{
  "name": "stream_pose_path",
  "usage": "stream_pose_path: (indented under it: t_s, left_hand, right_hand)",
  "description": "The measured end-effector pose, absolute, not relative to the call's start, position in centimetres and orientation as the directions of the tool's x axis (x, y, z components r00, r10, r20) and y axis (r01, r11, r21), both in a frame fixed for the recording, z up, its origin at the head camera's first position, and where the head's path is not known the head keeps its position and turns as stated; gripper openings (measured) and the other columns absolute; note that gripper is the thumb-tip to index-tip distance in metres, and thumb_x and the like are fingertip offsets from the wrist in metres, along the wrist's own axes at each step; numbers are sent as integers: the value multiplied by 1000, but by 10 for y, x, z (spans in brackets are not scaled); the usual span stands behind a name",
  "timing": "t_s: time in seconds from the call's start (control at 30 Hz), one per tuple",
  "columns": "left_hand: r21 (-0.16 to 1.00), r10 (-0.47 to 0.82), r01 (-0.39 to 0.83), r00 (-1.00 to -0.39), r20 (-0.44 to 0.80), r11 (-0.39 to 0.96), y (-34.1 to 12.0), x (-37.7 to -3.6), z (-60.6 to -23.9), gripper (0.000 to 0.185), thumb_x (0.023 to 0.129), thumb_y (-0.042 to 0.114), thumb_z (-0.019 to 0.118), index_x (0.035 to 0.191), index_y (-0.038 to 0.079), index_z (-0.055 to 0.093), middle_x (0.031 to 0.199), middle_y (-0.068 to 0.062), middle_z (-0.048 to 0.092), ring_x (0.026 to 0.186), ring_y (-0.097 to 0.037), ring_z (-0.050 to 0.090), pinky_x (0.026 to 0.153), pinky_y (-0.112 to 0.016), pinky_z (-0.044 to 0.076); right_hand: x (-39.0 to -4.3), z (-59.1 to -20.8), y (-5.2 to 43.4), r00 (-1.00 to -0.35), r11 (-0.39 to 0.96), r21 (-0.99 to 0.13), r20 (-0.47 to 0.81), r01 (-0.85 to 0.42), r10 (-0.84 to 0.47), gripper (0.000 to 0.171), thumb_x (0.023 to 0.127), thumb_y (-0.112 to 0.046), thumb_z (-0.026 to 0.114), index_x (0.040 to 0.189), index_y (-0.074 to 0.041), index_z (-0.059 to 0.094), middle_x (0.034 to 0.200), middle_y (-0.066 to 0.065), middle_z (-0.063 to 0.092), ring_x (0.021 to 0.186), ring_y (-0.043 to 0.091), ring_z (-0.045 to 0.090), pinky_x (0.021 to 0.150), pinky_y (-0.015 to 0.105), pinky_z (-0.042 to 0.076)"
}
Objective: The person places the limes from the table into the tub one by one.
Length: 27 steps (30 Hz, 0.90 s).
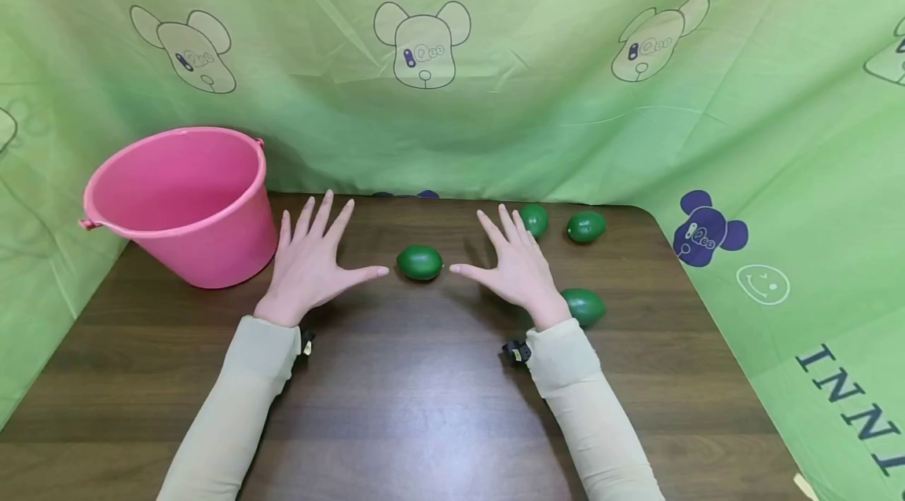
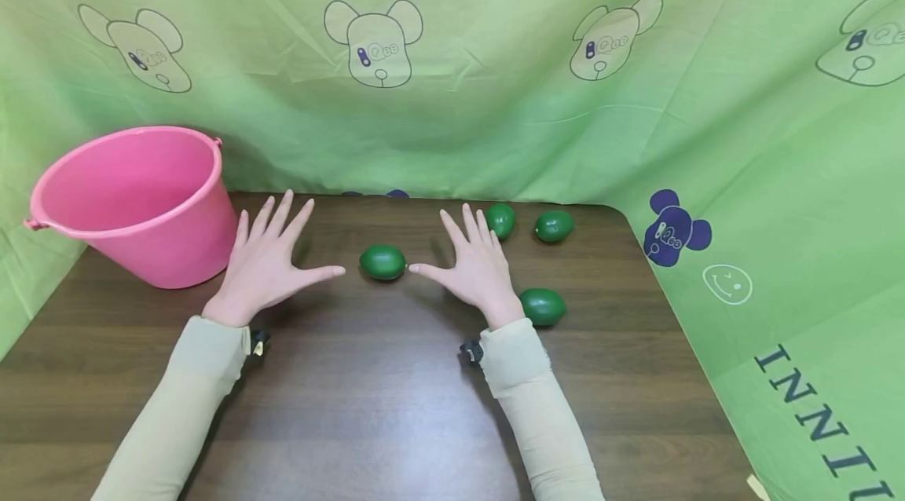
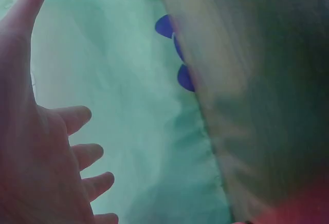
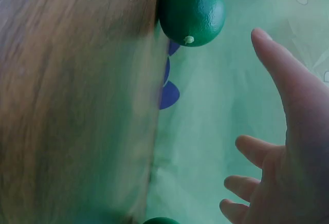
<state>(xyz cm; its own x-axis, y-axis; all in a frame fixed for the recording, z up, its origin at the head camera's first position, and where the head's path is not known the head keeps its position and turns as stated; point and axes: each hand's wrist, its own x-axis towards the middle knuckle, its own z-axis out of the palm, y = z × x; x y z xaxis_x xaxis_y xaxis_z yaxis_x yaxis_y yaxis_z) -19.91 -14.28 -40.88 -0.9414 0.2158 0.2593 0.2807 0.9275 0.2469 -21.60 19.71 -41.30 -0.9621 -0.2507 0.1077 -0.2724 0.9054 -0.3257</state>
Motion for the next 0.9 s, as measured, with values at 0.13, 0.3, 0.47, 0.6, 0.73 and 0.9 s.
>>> stream_pose_path:
  t_s: [0.13, 0.3, 0.47, 0.6, 0.73, 0.9]
  left_hand:
    - [254, 217, 284, -941, 261, 925, -145, -194, -400, 123, 70, 99, 45, 163, 20, 29, 168, -14, 17, 152, -38, 11, 120, -56, -3]
    - [256, 212, 282, -940, 268, 924, -148, -186, -389, 120, 72, 96, 46, 163, 19, 29, 167, -15, 19, 152, -39, 12, 121, -54, -1]
    - [256, 213, 296, -928, 307, 920, -151, -180, -380, 118, 74, 95, 48, 162, 19, 31, 166, -15, 21, 151, -39, 16, 121, -53, 5]
    - [261, 202, 299, -919, 340, 918, -153, -177, -376, 118, 73, 94, 50, 162, 20, 31, 166, -15, 23, 151, -38, 18, 121, -52, 9]
    - [262, 188, 300, -906, 379, 917, -157, -175, -372, 117, 73, 92, 54, 162, 20, 31, 166, -14, 24, 150, -38, 20, 121, -51, 10]
    - [265, 180, 317, -882, 436, 911, -162, -169, -365, 113, 74, 87, 60, 162, 21, 33, 164, -14, 27, 148, -40, 24, 120, -52, 12]
  right_hand:
    - [-216, -413, 195, -959, 897, -340, 109, -282, -260, 109, 79, -88, 53, 164, -27, 23, 170, 7, 7, 154, 28, -1, 117, 61, 17]
    - [-216, -415, 192, -958, 886, -364, 96, -287, -271, 105, 83, -86, 52, 164, -24, 25, 170, 7, 8, 154, 30, 4, 117, 59, 21]
    - [-217, -417, 190, -957, 875, -389, 95, -288, -273, 104, 84, -84, 52, 164, -25, 25, 169, 6, 11, 154, 30, 6, 116, 59, 23]
    - [-216, -417, 188, -953, 871, -387, 102, -302, -285, 103, 85, -83, 53, 164, -23, 25, 169, 8, 13, 154, 29, 6, 118, 56, 20]
    - [-216, -418, 186, -949, 867, -386, 103, -314, -297, 101, 87, -81, 53, 164, -21, 25, 169, 9, 13, 154, 27, 3, 120, 53, 16]
    - [-216, -419, 185, -946, 856, -403, 104, -323, -307, 100, 88, -79, 54, 163, -19, 26, 169, 10, 13, 154, 26, 3, 120, 52, 15]
